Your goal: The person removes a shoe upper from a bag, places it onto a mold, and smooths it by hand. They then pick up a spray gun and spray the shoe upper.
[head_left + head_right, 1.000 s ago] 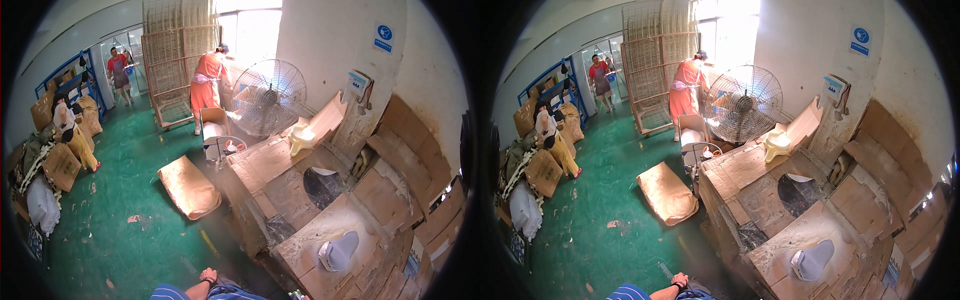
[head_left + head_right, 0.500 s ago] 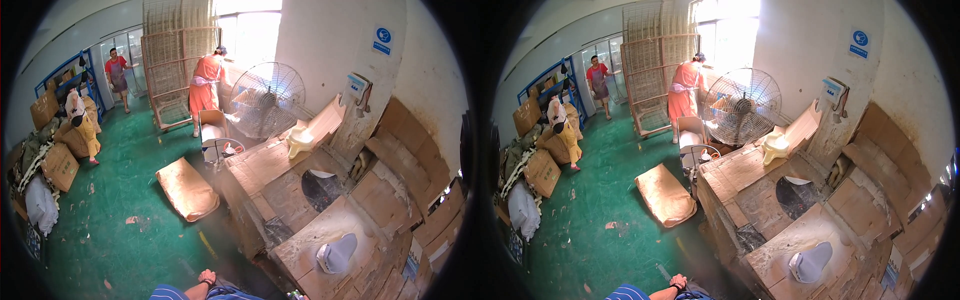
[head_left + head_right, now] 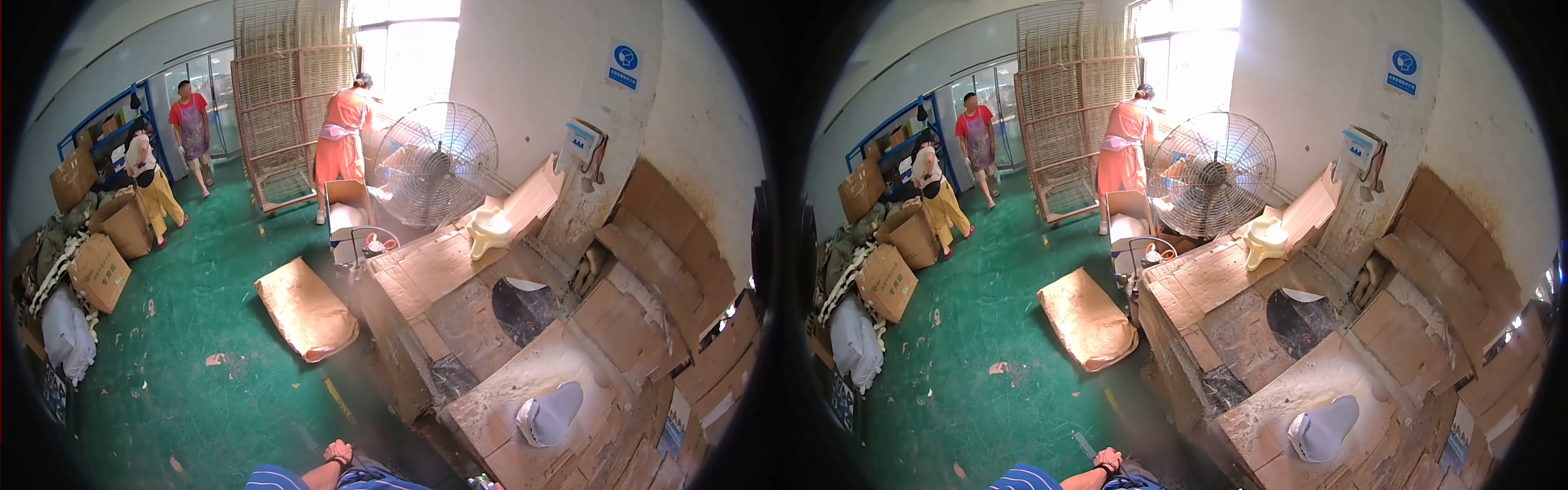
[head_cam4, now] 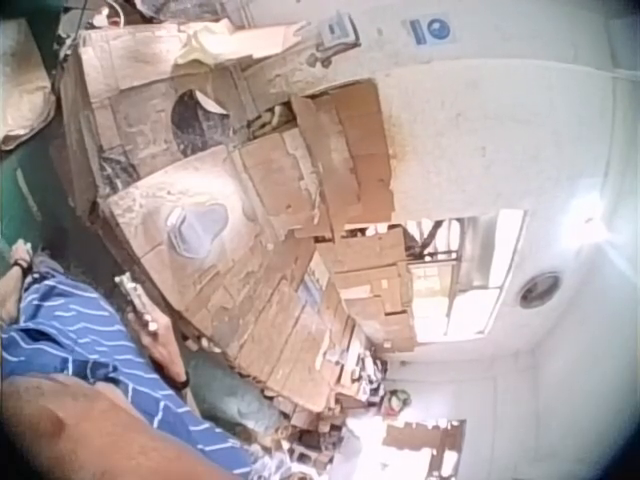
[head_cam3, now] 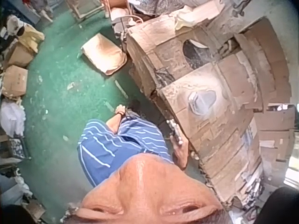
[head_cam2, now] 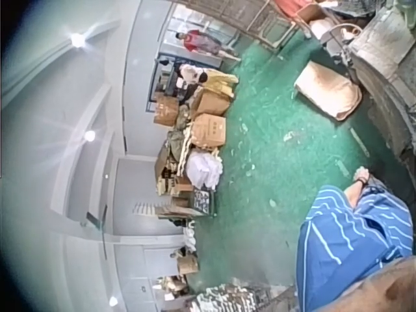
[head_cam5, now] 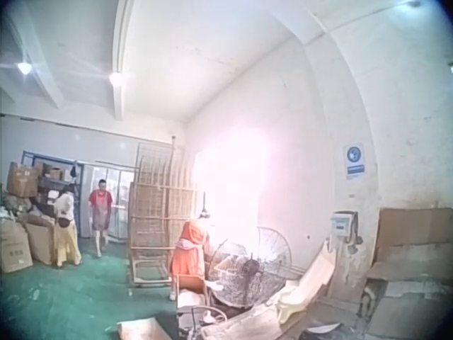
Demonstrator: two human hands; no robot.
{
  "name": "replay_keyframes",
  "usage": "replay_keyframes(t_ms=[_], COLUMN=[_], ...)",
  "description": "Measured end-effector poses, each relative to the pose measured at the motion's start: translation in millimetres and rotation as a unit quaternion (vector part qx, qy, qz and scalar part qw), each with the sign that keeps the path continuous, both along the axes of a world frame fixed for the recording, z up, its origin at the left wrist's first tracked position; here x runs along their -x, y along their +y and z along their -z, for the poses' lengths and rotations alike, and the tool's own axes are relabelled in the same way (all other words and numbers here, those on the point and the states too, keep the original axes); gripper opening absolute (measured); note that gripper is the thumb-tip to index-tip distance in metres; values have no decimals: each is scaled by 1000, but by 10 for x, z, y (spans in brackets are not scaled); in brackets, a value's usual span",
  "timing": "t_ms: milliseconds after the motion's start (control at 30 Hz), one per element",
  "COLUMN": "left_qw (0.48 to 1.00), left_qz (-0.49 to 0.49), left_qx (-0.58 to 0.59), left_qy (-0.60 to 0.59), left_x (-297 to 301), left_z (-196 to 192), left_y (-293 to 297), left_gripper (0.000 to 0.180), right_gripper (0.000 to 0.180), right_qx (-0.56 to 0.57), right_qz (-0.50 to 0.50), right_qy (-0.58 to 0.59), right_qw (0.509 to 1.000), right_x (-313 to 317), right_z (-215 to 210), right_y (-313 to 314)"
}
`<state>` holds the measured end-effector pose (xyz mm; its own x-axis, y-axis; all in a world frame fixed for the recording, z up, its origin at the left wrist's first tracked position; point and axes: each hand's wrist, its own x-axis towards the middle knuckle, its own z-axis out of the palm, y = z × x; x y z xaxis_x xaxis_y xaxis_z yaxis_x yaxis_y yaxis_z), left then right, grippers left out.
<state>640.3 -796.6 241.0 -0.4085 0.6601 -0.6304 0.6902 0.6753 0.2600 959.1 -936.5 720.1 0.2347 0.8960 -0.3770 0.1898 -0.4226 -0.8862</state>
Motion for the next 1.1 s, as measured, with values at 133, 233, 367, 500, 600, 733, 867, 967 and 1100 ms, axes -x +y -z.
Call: replay_keyframes(t_ms=[133, 233, 367, 500, 600, 733, 867, 967, 1100], left_qw=[1000, 1000, 1000, 1000, 1000, 1000, 1000, 999, 999], left_qz=[5, 3, -6, -7, -9, -15, -4, -14, -11], left_qx=[1, 6, 11, 3, 5, 9, 22, 26, 33], left_qy=[5, -1, -5, 7, 4, 2, -5, -16, -14], left_x=[-13, -11, -16, -39, -47, -49, -41, -19, -31], left_z=[-25, -56, -61, -79, -89, -85, -86, -47, -54], left_y=[-8, 11, 6, 2, 21, 22, 41, 38, 37], left_gripper=[36, 36, 36, 38, 38, 38, 38, 39, 40], right_gripper=[45, 45, 45, 45, 45, 45, 44, 44, 44], right_qx=[6, -11, -13, -13, -36, -27, -18, -28, -6], right_qz=[-20, -30, -29, -31, -29, -35, -32, -19, -8], right_qy=[-8, -20, -13, -13, -8, -6, -11, 19, 21], right_qw=[1000, 999, 999, 999, 999, 999, 999, 999, 1000], right_x=[-42, -38, -37, -39, -26, 12, 22, 10, 15], right_z=[27, 54, 70, 111, 107, 36, 54, 93, 135], right_y=[-9, -7, 8, 5, 23, 74, 68, 41, 32])
